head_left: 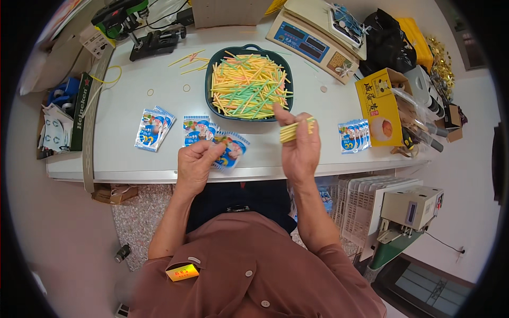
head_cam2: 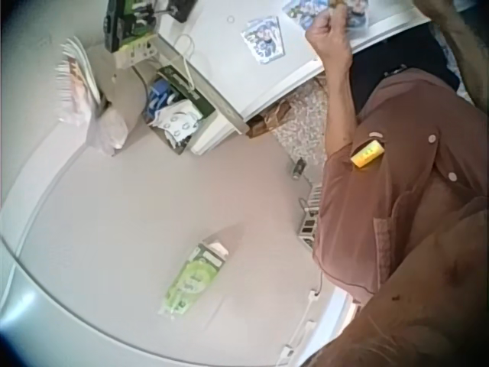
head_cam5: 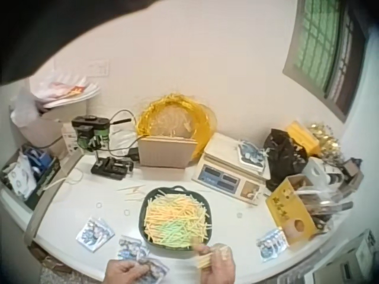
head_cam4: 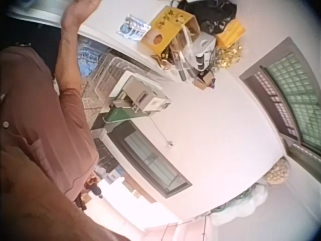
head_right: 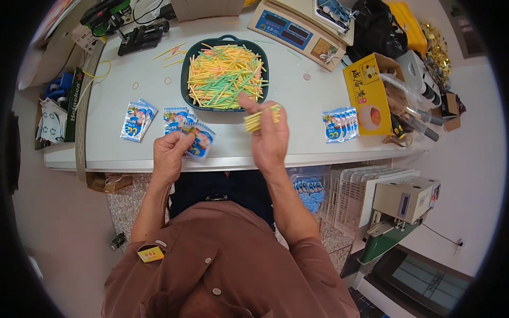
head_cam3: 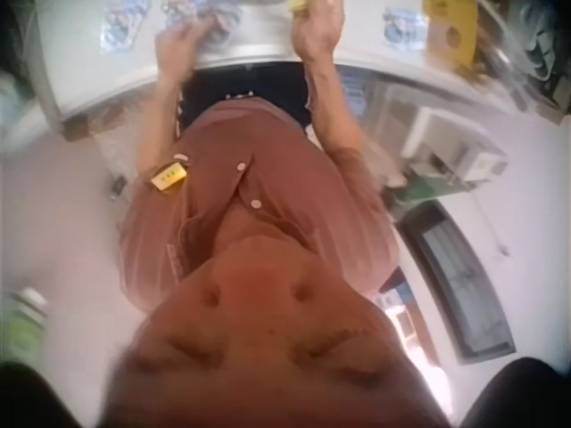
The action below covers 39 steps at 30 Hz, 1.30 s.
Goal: The person is manually packing green sticks into small blue and white packets on a table.
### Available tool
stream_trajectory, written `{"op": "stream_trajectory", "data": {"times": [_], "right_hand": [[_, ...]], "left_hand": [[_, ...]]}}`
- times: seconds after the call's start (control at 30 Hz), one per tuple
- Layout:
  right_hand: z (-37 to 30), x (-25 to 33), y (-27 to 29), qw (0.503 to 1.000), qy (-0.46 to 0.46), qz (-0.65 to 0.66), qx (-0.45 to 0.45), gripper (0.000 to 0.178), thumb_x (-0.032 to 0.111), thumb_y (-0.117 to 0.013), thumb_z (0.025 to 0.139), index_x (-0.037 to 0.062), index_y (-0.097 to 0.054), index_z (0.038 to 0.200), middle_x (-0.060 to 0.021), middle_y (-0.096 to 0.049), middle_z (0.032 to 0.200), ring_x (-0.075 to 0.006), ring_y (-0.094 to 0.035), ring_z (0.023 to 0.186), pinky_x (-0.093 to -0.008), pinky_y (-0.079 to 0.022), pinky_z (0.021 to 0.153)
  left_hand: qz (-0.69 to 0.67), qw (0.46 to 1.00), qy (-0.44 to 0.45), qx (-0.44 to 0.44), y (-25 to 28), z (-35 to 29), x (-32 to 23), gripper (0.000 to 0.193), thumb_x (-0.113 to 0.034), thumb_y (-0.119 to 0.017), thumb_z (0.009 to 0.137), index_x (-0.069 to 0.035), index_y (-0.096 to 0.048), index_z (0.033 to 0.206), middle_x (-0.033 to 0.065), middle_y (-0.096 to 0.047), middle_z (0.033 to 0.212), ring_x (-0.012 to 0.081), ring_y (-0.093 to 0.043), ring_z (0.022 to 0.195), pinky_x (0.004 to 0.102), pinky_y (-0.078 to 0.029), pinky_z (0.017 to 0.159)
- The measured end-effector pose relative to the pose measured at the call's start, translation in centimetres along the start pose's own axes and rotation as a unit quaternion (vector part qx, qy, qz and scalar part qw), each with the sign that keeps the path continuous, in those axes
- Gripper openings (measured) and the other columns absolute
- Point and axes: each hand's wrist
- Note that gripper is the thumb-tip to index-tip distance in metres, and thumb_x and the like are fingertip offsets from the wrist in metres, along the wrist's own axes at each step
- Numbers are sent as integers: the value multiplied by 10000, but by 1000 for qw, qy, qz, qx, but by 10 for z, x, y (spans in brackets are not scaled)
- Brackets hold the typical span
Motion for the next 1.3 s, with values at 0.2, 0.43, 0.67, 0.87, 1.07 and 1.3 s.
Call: {"op": "stream_trajectory", "data": {"times": [0.2, 0.43, 0.67, 0.87, 1.07, 1.3], "right_hand": [[2, -6, -37, 996, -10, 58, 66, 198, 220, -362, 1078, 53, -452, 1134, -289, -616, 1233, -379, -490, 1320, -480, -291, 1159], [3, -5, -50, 994, -1, 35, 102, 199, 248, -364, 1077, 66, -430, 1123, -281, -617, 1247, -397, -464, 1344, -487, -287, 1159], [-4, -7, -49, 994, -14, 23, 108, 192, 243, -374, 1073, 57, -419, 1093, -297, -610, 1245, -393, -476, 1334, -499, -284, 1157], [-11, -12, -47, 991, -84, 47, 89, 183, 214, -381, 1067, 40, -420, 1104, -300, -612, 1234, -366, -526, 1281, -495, -331, 1130], [-13, -12, -40, 987, -97, 52, 119, 186, 203, -401, 1064, 32, -434, 1128, -281, -626, 1214, -378, -543, 1263, -492, -375, 1099], [-16, -17, -34, 988, -41, 13, 145, 190, 190, -422, 1062, 27, -448, 1154, -249, -641, 1206, -388, -513, 1296, -506, -343, 1115]], "left_hand": [[10, 999, 22, 33, -8, -4, -2, 163, -119, -675, 945, 31, -729, 914, -1, -700, 792, 26, -582, 707, 200, -468, 619], [52, 993, 15, 106, -12, -10, -18, 206, -151, -647, 969, 33, -737, 983, -13, -690, 787, 19, -556, 698, 208, -463, 600], [67, 988, 43, 130, -9, -9, -17, 185, -131, -651, 961, 27, -740, 997, 6, -704, 829, 43, -593, 744, 217, -492, 665], [57, 992, 3, 110, -13, -10, -20, 214, -165, -636, 978, 19, -745, 987, -11, -687, 782, 17, -550, 712, 202, -459, 609], [22, 994, 14, 102, -14, -10, -17, 216, -152, -630, 980, 32, -733, 1026, 16, -714, 842, 32, -593, 754, 208, -491, 659], [-10, 995, 38, 89, -13, -10, -14, 208, -148, -650, 967, 37, -719, 1031, 30, -714, 880, 60, -618, 768, 219, -499, 685]]}}
Point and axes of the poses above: each hand's wrist, its own z-axis towards the middle knuckle, its own y-axis out of the back of the hand, x = y × z
